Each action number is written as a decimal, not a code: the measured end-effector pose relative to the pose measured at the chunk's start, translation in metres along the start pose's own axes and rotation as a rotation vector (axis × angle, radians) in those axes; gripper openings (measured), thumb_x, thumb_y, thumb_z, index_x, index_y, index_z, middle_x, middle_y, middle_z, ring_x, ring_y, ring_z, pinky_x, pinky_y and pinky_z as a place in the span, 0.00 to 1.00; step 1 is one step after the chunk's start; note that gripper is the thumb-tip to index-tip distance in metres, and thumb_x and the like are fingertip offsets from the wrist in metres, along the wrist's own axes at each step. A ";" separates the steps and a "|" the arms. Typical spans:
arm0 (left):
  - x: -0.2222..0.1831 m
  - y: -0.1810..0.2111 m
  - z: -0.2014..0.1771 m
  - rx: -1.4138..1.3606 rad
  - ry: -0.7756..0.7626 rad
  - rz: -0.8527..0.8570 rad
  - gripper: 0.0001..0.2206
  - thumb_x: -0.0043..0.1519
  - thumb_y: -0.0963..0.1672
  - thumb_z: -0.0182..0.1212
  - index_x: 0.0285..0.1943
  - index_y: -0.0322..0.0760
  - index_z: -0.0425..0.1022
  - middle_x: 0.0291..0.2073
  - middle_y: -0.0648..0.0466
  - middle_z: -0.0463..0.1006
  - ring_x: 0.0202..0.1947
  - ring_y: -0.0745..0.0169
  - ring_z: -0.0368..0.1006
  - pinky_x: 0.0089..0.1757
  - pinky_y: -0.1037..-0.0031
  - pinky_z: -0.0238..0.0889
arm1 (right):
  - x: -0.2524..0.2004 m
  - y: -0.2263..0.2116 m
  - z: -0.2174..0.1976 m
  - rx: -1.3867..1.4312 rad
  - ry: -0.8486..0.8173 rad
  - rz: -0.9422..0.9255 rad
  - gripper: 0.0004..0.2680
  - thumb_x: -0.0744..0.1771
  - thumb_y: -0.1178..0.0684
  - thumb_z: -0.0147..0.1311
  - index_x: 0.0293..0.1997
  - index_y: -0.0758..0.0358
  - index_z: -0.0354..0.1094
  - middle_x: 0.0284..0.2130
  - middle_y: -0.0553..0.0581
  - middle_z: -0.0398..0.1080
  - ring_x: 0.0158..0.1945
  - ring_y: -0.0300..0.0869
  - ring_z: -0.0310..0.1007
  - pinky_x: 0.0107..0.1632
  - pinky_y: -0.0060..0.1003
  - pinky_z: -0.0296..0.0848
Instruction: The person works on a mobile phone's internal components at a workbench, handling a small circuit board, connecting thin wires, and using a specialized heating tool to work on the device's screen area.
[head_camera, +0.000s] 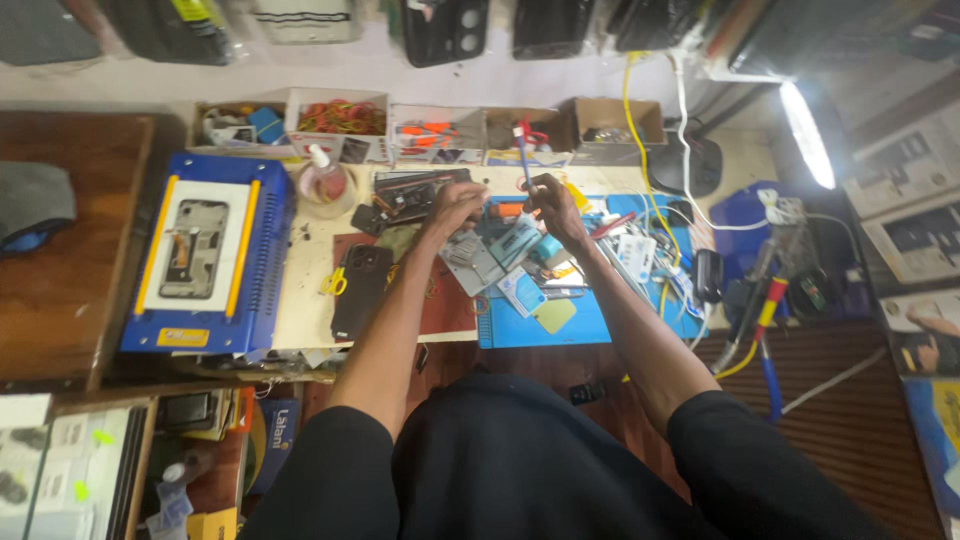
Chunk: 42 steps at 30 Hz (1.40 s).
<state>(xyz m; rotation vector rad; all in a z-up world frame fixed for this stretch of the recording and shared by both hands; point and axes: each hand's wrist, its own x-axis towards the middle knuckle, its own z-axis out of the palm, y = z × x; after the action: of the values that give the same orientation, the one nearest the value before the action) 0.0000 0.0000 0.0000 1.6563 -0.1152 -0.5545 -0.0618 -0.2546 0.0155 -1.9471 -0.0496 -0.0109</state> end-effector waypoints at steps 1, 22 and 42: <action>-0.001 0.012 0.019 -0.043 -0.006 0.006 0.25 0.61 0.53 0.66 0.62 0.38 0.78 0.48 0.47 0.84 0.40 0.62 0.79 0.42 0.64 0.74 | -0.009 -0.013 -0.006 0.065 -0.087 0.036 0.12 0.72 0.45 0.50 0.55 0.63 0.67 0.32 0.54 0.76 0.37 0.38 0.77 0.38 0.33 0.74; -0.014 0.044 0.187 -0.403 -0.187 0.034 0.08 0.68 0.42 0.51 0.48 0.32 0.75 0.32 0.51 0.80 0.32 0.57 0.83 0.32 0.68 0.73 | -0.149 -0.075 -0.090 0.033 -0.036 0.334 0.12 0.65 0.55 0.64 0.49 0.75 0.77 0.33 0.64 0.79 0.33 0.40 0.80 0.36 0.34 0.80; 0.069 0.050 0.199 0.435 0.045 0.093 0.12 0.58 0.49 0.65 0.42 0.39 0.83 0.24 0.53 0.86 0.27 0.68 0.78 0.35 0.73 0.69 | -0.176 0.005 -0.198 -0.302 0.440 0.565 0.09 0.63 0.55 0.63 0.40 0.73 0.78 0.26 0.63 0.79 0.24 0.43 0.79 0.27 0.34 0.76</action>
<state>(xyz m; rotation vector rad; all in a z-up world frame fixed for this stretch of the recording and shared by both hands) -0.0108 -0.2153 0.0160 2.0727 -0.2951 -0.4394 -0.2344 -0.4458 0.0781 -2.1528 0.8324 -0.0751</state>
